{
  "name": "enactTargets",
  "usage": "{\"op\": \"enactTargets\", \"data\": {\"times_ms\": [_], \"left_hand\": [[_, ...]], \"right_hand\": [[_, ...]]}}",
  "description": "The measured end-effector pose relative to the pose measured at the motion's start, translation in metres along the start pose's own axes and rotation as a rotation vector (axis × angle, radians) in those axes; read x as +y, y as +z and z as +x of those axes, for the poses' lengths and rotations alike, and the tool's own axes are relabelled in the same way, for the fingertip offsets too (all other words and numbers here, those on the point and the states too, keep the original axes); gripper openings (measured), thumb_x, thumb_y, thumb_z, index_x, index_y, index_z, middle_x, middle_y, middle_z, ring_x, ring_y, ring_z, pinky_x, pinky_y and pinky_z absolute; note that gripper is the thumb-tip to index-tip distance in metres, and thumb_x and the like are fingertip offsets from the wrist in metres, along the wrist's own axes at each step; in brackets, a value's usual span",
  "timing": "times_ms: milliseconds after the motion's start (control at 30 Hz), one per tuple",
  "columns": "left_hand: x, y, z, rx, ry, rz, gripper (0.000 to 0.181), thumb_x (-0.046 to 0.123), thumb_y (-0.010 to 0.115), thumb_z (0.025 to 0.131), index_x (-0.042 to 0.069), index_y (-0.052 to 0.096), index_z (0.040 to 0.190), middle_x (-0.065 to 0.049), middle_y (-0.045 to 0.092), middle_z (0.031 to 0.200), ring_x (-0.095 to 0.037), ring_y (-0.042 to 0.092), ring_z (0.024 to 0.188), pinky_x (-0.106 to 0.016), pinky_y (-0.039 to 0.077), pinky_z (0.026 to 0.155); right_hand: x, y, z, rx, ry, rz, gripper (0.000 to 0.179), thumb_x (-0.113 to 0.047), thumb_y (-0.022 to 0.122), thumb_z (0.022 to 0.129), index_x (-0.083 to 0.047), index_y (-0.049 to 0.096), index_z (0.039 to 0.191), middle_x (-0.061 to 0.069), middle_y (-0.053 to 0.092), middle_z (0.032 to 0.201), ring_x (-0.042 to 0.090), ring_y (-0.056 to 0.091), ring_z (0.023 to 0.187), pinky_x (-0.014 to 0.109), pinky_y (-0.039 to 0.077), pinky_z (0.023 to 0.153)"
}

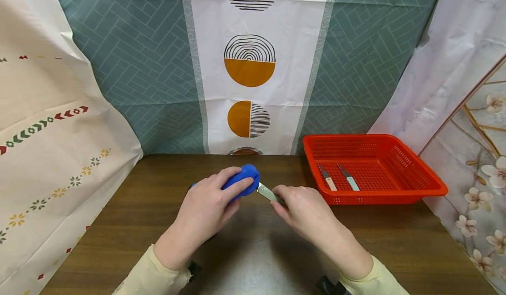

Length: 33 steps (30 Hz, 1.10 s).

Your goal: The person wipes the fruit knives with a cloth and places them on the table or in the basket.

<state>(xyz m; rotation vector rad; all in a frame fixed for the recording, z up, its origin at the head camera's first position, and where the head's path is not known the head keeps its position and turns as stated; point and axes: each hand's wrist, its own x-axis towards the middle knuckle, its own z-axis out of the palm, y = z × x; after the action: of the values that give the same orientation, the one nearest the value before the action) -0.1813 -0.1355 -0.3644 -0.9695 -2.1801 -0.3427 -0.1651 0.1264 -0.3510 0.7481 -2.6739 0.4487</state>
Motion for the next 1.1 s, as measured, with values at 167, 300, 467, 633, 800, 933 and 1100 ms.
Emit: {"op": "enactTargets", "data": {"times_ms": [167,300,467,633,800,933,1100], "left_hand": [[-0.005,-0.003,-0.001,-0.007,-0.031,0.008,0.049,0.011,0.089,0.088,0.023,0.079,0.134,-0.012,0.068,0.140,-0.032,0.077,0.101,-0.046,0.066,0.077],[-0.009,-0.006,-0.001,-0.016,-0.056,0.020,0.049,0.011,0.090,0.087,0.023,0.079,0.134,-0.012,0.068,0.140,-0.032,0.077,0.102,-0.045,0.066,0.079],[-0.015,-0.007,-0.001,-0.028,-0.085,0.030,0.049,0.012,0.090,0.088,0.023,0.079,0.135,-0.012,0.067,0.141,-0.033,0.076,0.105,-0.046,0.066,0.081],[-0.020,-0.009,-0.002,-0.043,-0.105,0.030,0.051,0.013,0.090,0.089,0.022,0.078,0.137,-0.012,0.066,0.143,-0.034,0.076,0.108,-0.048,0.066,0.083],[-0.025,-0.010,-0.003,-0.039,-0.118,0.034,0.050,0.012,0.089,0.089,0.020,0.078,0.137,-0.013,0.066,0.142,-0.035,0.076,0.109,-0.050,0.066,0.084],[-0.029,-0.011,-0.004,-0.039,-0.122,0.051,0.049,0.011,0.088,0.089,0.020,0.079,0.137,-0.014,0.067,0.141,-0.035,0.076,0.108,-0.049,0.066,0.082],[-0.032,-0.013,-0.005,-0.027,-0.135,0.061,0.049,0.011,0.089,0.089,0.020,0.079,0.136,-0.014,0.067,0.140,-0.035,0.076,0.107,-0.050,0.066,0.082]], "right_hand": [[0.000,0.000,0.000,-0.010,0.015,-0.008,0.018,-0.016,0.090,0.093,-0.010,0.077,0.104,-0.011,0.058,0.069,0.006,0.046,0.056,0.024,0.042,0.050],[-0.001,0.000,0.001,-0.011,0.019,-0.016,0.018,-0.016,0.090,0.093,-0.010,0.077,0.104,-0.011,0.057,0.069,0.007,0.046,0.056,0.026,0.041,0.050],[-0.001,0.000,0.001,-0.006,0.019,-0.021,0.018,-0.016,0.090,0.094,-0.010,0.077,0.104,-0.011,0.057,0.069,0.007,0.047,0.056,0.026,0.041,0.051],[0.000,-0.001,-0.001,0.003,0.012,-0.025,0.018,-0.016,0.091,0.093,-0.010,0.077,0.104,-0.011,0.058,0.069,0.008,0.047,0.056,0.026,0.041,0.050],[0.000,-0.001,0.000,0.003,0.015,-0.029,0.019,-0.016,0.091,0.092,-0.010,0.077,0.104,-0.010,0.059,0.070,0.008,0.047,0.056,0.026,0.041,0.051],[0.000,-0.002,0.000,-0.006,0.027,-0.021,0.018,-0.016,0.091,0.093,-0.010,0.078,0.104,-0.010,0.060,0.070,0.008,0.047,0.056,0.026,0.042,0.051],[0.000,-0.003,0.000,-0.002,0.026,-0.023,0.018,-0.015,0.090,0.093,-0.010,0.078,0.104,-0.010,0.060,0.070,0.008,0.047,0.056,0.026,0.042,0.051]]}}
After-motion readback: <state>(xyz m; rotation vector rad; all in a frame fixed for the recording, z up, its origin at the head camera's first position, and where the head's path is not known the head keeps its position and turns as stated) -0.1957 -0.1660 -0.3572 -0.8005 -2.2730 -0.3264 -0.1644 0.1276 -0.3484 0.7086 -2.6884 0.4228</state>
